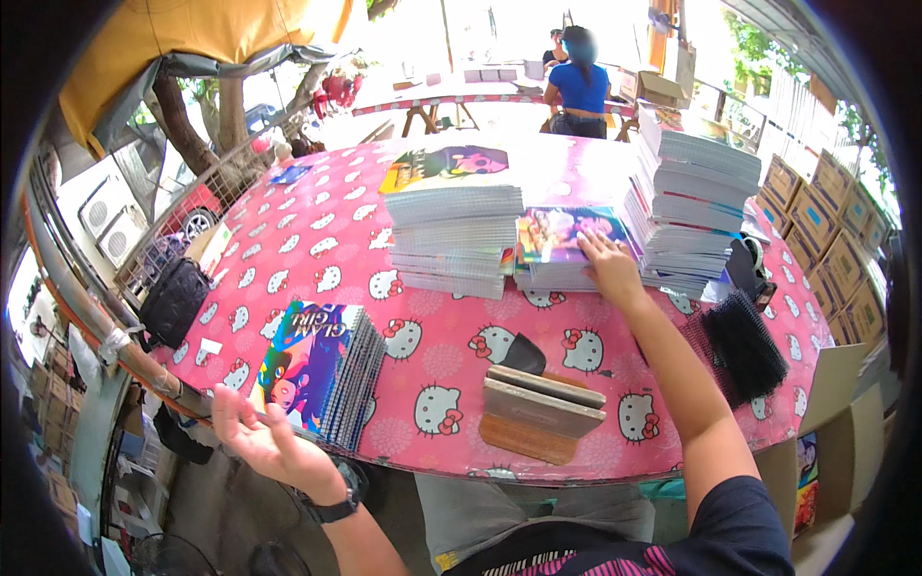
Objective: The person binds notebooks by manually sliding plastic spiral coils through pre-punched holes in stacks of paper and covers, then trims the ends of the coils with pliers.
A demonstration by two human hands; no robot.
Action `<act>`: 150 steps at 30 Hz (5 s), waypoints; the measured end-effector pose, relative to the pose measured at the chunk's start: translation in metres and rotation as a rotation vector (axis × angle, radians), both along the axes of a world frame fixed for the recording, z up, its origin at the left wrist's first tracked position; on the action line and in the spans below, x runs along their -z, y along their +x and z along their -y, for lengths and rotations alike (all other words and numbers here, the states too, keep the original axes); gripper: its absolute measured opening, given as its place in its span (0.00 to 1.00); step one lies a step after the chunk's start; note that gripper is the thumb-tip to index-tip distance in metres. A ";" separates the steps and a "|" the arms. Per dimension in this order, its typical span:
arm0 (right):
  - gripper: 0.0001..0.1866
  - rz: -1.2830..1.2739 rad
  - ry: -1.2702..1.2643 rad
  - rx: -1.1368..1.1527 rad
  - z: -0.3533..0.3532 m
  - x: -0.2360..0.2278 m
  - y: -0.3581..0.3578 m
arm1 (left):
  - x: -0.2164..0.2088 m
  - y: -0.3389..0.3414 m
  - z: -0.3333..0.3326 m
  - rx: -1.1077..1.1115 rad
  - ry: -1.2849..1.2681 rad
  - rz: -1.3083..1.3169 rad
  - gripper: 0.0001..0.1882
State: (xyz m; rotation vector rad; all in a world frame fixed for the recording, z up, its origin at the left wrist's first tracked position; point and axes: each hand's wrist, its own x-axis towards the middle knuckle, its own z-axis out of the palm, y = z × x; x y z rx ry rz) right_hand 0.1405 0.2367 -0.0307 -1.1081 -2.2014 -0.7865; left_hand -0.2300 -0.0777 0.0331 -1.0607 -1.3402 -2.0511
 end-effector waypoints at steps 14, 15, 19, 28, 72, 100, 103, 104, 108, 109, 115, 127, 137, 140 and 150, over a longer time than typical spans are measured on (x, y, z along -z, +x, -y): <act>0.30 0.064 -0.403 -0.443 0.236 -0.079 -0.012 | 0.008 0.107 -0.053 1.597 -0.592 0.930 0.14; 0.35 0.003 -0.481 -0.442 0.237 -0.080 -0.007 | 0.007 0.105 -0.049 1.594 -0.572 0.888 0.13; 0.47 -0.968 -0.714 -0.592 0.221 -0.039 0.016 | 0.000 0.097 -0.038 1.480 -0.550 0.527 0.11; 0.15 -0.822 -0.710 -0.453 0.252 -0.017 0.021 | 0.012 0.075 -0.077 1.318 -0.635 0.231 0.15; 0.12 -0.811 -0.859 -0.462 0.233 -0.050 0.061 | 0.022 0.210 -0.067 0.716 -0.707 -0.692 0.07; 0.15 -0.672 -1.013 -0.717 0.222 -0.055 0.072 | 0.039 0.208 -0.058 0.691 -0.514 -0.675 0.08; 0.16 -0.635 -1.159 -0.714 0.226 -0.063 0.071 | 0.044 0.205 -0.055 0.714 -0.505 -0.668 0.09; 0.16 -0.591 -1.134 -0.746 0.225 -0.058 0.070 | 0.043 0.206 -0.054 0.727 -0.504 -0.656 0.10; 0.15 -0.648 -1.084 -0.708 0.233 -0.067 0.060 | 0.044 0.203 -0.051 0.740 -0.498 -0.661 0.11; 0.15 -0.674 -1.071 -0.708 0.233 -0.063 0.061 | 0.044 0.203 -0.051 0.740 -0.488 -0.676 0.12; 0.14 -0.657 -1.034 -0.632 0.229 -0.055 0.059 | 0.040 0.214 -0.047 0.732 -0.591 -0.524 0.12; 0.15 -0.862 -0.919 -0.644 0.227 -0.043 0.047 | 0.044 0.219 -0.059 0.557 -0.608 -0.663 0.16; 0.12 -0.720 -0.964 -0.704 0.227 -0.047 0.049 | 0.034 0.204 -0.065 0.788 -0.577 -0.616 0.12; 0.12 -0.667 -0.814 -0.659 0.228 -0.047 0.045 | 0.034 0.207 -0.063 0.752 -0.580 -0.616 0.12; 0.11 -0.581 -0.860 -0.657 0.238 -0.044 0.044 | 0.051 0.200 -0.047 0.724 -0.487 -0.644 0.09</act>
